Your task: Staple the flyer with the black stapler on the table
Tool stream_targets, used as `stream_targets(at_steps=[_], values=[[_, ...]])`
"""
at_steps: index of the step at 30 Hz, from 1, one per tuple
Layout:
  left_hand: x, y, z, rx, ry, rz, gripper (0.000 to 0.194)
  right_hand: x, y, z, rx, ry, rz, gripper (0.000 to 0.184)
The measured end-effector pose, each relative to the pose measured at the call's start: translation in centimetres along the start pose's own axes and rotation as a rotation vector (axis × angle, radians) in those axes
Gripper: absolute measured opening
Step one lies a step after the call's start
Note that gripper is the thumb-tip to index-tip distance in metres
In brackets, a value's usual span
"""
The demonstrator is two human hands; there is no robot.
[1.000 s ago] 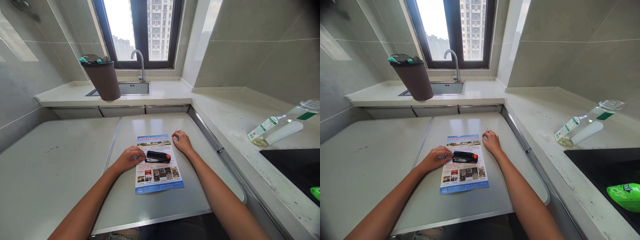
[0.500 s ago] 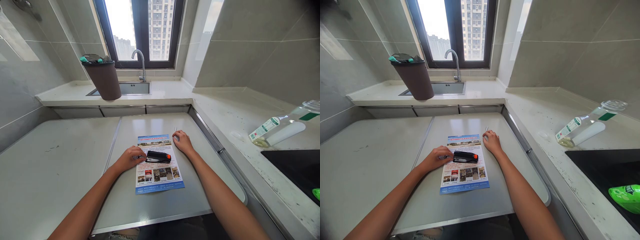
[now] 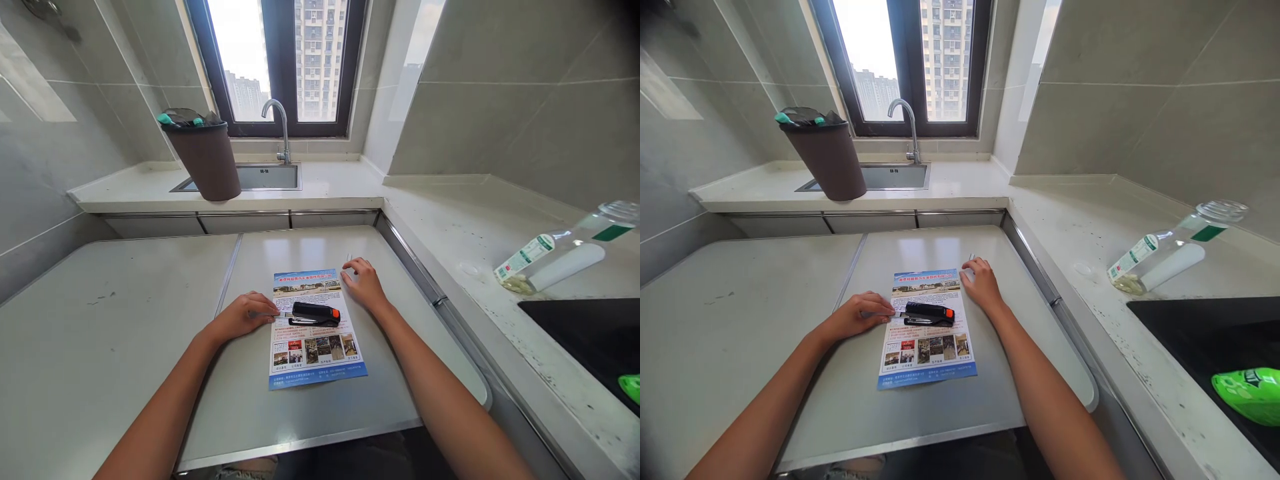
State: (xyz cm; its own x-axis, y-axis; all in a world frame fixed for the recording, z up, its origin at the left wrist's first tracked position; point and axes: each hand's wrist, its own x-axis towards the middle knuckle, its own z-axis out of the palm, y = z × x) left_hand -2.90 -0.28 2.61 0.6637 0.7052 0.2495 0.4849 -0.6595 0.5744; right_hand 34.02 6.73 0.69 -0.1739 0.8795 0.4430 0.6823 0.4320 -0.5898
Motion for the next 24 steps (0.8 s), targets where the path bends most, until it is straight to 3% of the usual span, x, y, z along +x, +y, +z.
stream_targets(at_steps=[4, 7, 13, 18, 24], values=[[0.0, 0.2, 0.0, 0.029, 0.008, -0.111, 0.016, -1.2, -3.8, -0.6, 0.232, -0.360, -0.262, 0.019], [0.3, 0.5, 0.5, 0.046, 0.041, -0.188, 0.013, -2.6, -6.3, 0.4, 0.243, -0.553, -0.379, 0.042], [1.2, 1.3, 1.9, 0.028, 0.089, -0.103, 0.012, -3.5, -7.8, 2.2, 0.123, -0.566, -0.475, 0.022], [2.0, 2.3, 2.6, -0.015, 0.194, -0.070, 0.017, -3.5, -7.8, 1.8, 0.201, -0.495, -0.506, 0.021], [2.4, 2.8, 3.3, -0.082, 0.177, -0.077, 0.022, -4.0, -8.6, 2.1, 0.185, -0.512, -0.570, 0.024]])
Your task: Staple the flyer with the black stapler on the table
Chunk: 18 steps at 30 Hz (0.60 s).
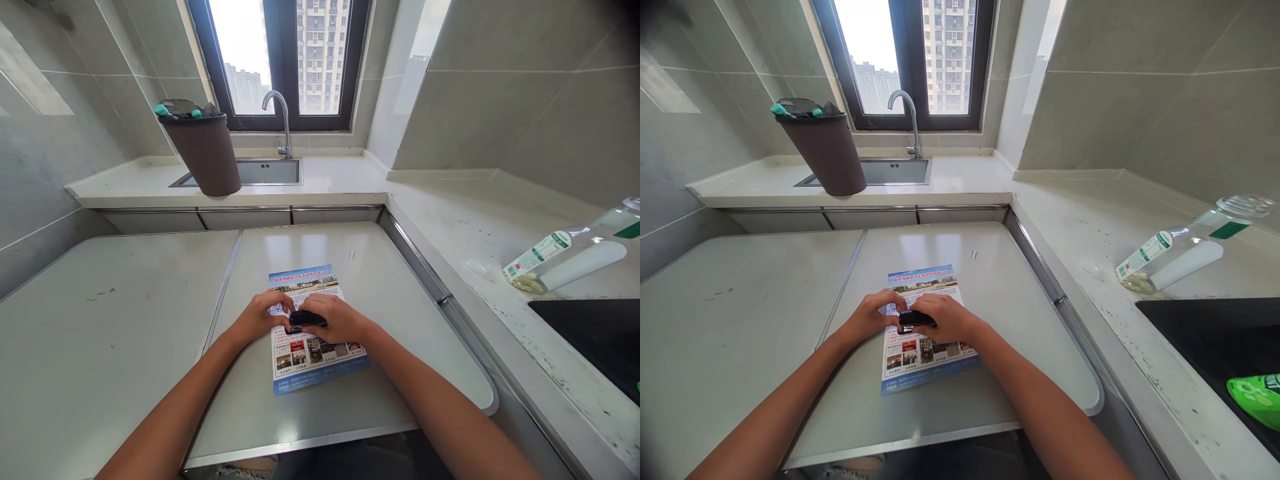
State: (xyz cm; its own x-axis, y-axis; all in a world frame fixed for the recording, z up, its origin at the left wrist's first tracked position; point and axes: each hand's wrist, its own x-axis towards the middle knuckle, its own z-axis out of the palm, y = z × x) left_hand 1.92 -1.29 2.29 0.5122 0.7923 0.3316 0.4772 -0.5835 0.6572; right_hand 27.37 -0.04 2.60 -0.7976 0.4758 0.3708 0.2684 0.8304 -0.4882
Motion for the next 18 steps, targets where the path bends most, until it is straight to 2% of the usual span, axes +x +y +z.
stream_targets(at_steps=[6, 7, 9, 11, 13, 15, 18], values=[[-0.1, -0.2, 0.6, 0.059, -0.078, 0.062, 0.010, 0.0, -0.1, 0.4, -0.078, -0.047, -0.113, 0.023], [0.0, -0.3, 0.4, 0.078, -0.070, 0.062, 0.012, 0.0, 0.0, 0.2, -0.083, -0.029, -0.113, 0.022], [0.2, -0.6, 0.1, 0.126, 0.020, 0.023, 0.016, 0.0, 0.4, -0.2, -0.094, 0.051, -0.074, 0.022], [0.5, -1.2, -0.3, 0.199, 0.155, -0.052, 0.016, 0.0, 1.1, -0.9, -0.125, 0.169, 0.015, 0.023], [0.8, -2.0, -0.5, 0.302, 0.234, -0.132, 0.020, -0.3, 2.1, -1.7, -0.176, 0.288, 0.148, 0.025], [0.9, -2.9, -0.4, 0.420, 0.220, -0.205, 0.031, -0.7, 3.3, -2.4, -0.236, 0.389, 0.300, 0.027], [0.9, -4.0, 0.0, 0.528, 0.128, -0.298, 0.051, -1.5, 5.3, -3.2, -0.315, 0.466, 0.491, 0.030]])
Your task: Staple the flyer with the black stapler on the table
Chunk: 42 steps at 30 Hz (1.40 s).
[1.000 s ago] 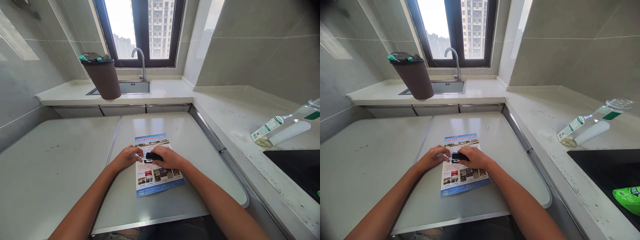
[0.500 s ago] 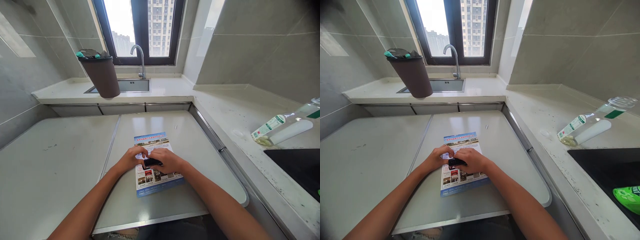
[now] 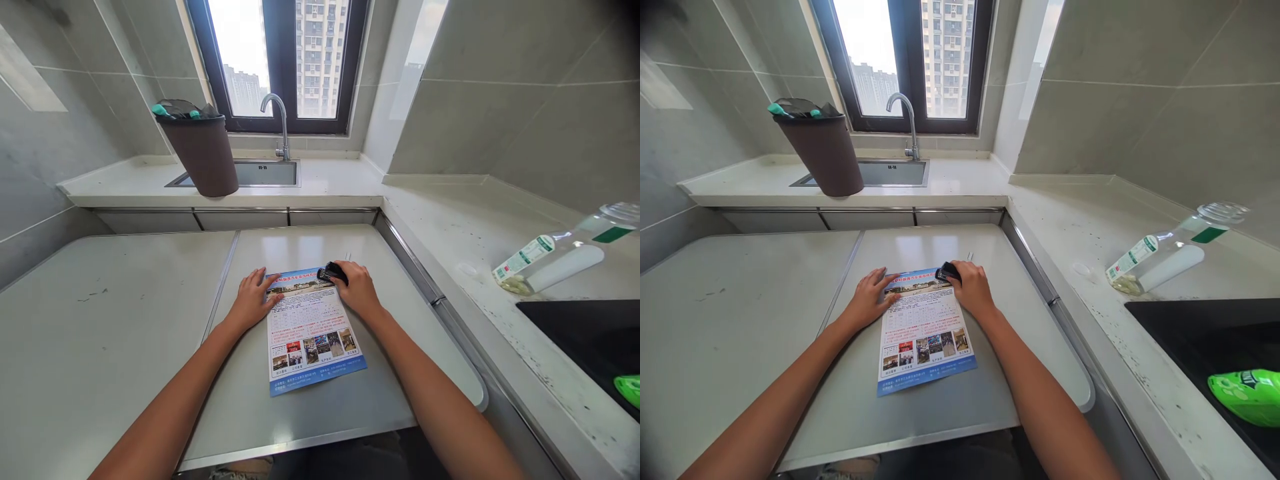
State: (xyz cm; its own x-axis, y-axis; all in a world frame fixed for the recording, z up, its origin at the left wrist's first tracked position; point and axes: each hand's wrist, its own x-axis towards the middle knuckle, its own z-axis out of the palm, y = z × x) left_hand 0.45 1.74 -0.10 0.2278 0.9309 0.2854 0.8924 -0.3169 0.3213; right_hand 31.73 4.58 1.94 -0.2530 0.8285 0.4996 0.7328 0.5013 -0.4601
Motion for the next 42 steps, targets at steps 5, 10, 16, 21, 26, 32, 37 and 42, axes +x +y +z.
stream_targets(at_steps=[5, 10, 16, 21, 26, 32, 37, 42], values=[[-0.1, -0.7, 0.2, -0.092, -0.057, 0.040, 0.050, 0.3, 2.4, 0.3, -0.098, 0.050, 0.144, 0.033], [0.0, -0.6, -0.3, -0.311, 0.000, 0.111, 0.023, 0.3, 2.7, 0.6, -0.138, 0.057, 0.139, 0.039], [0.0, -0.5, -0.6, -0.442, 0.008, 0.153, 0.033, 0.2, 2.6, 0.5, -0.171, 0.003, 0.128, 0.050], [0.1, -0.7, -1.4, -0.546, 0.061, 0.013, 0.031, 0.3, 2.5, 0.3, -0.151, -0.043, 0.118, 0.051], [0.0, -0.2, -2.1, -0.529, 0.046, -0.075, 0.031, 0.2, 2.1, -0.2, -0.069, -0.120, 0.037, 0.047], [0.1, -0.1, -2.1, -0.492, 0.012, -0.078, 0.031, -0.1, 0.9, -0.7, 0.010, -0.222, -0.076, 0.045], [0.1, -0.3, -1.8, -0.530, -0.018, -0.056, 0.033, -0.2, -0.1, -1.0, 0.062, -0.309, -0.150, 0.041], [0.0, -0.3, -1.7, -0.549, -0.049, -0.049, 0.033, -0.3, -0.4, -0.7, 0.026, -0.337, -0.167, 0.042]])
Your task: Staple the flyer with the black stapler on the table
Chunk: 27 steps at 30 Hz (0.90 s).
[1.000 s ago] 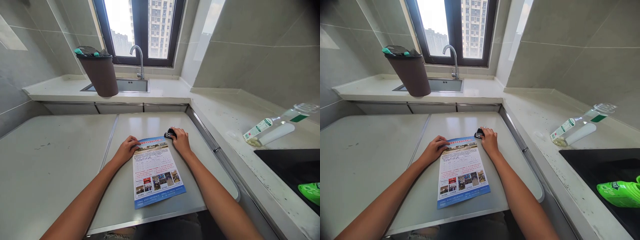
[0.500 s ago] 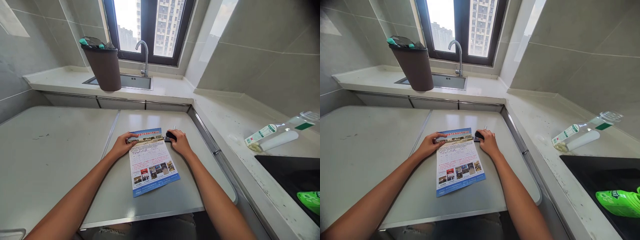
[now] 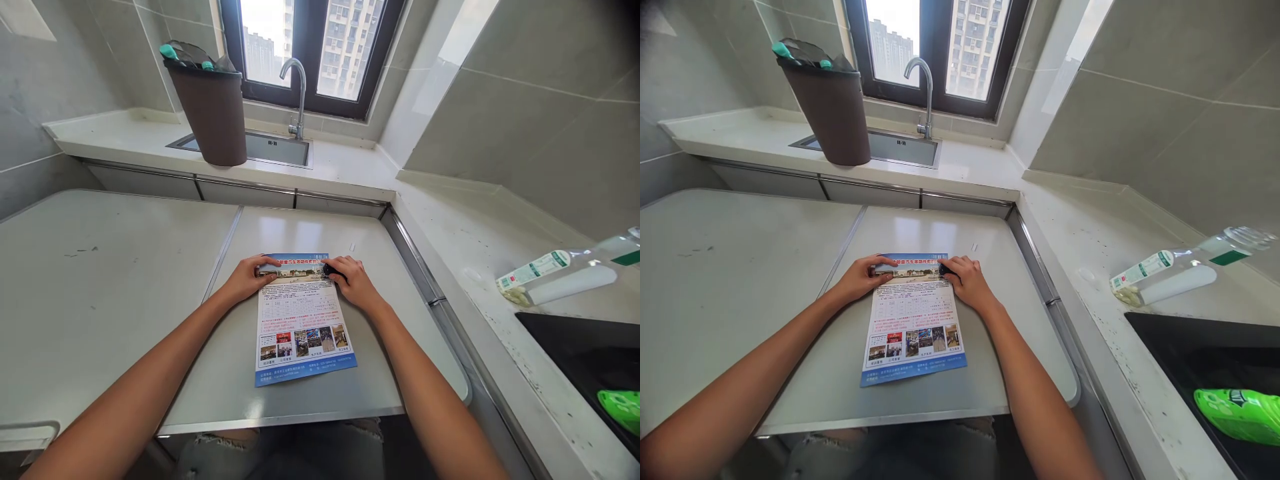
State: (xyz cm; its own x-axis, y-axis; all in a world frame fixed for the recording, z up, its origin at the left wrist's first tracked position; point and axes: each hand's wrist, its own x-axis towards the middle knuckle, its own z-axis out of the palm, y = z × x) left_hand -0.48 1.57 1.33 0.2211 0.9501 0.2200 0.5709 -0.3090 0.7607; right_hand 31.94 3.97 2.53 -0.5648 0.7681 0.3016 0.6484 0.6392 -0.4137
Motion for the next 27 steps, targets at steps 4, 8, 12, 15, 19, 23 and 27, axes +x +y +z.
stream_targets(at_steps=[4, 8, 12, 15, 19, 23, 27], values=[[-0.1, 0.1, 0.0, -0.004, -0.003, -0.009, 0.035, 0.0, -0.1, 0.5, -0.058, 0.002, 0.005, 0.043], [-0.1, 0.0, -0.1, -0.001, -0.010, -0.007, 0.035, -0.1, -0.2, 0.9, -0.099, 0.009, 0.009, 0.044], [0.0, 0.0, -0.1, 0.005, -0.008, -0.011, 0.031, 0.0, -0.3, 1.1, -0.108, 0.016, 0.013, 0.043], [0.0, 0.2, -0.1, 0.007, -0.008, -0.009, 0.032, 0.0, -0.4, 1.1, -0.117, 0.014, 0.015, 0.041], [-0.1, 0.5, -0.2, 0.006, -0.018, -0.016, 0.031, 0.1, -0.5, 1.1, -0.126, 0.008, 0.019, 0.039], [-0.1, 0.3, -0.2, 0.009, -0.020, -0.022, 0.029, 0.2, -0.7, 1.2, -0.138, 0.000, 0.019, 0.038], [-0.1, 0.3, -0.1, 0.009, -0.020, -0.022, 0.031, 0.1, -0.8, 1.3, -0.151, 0.010, 0.020, 0.039]])
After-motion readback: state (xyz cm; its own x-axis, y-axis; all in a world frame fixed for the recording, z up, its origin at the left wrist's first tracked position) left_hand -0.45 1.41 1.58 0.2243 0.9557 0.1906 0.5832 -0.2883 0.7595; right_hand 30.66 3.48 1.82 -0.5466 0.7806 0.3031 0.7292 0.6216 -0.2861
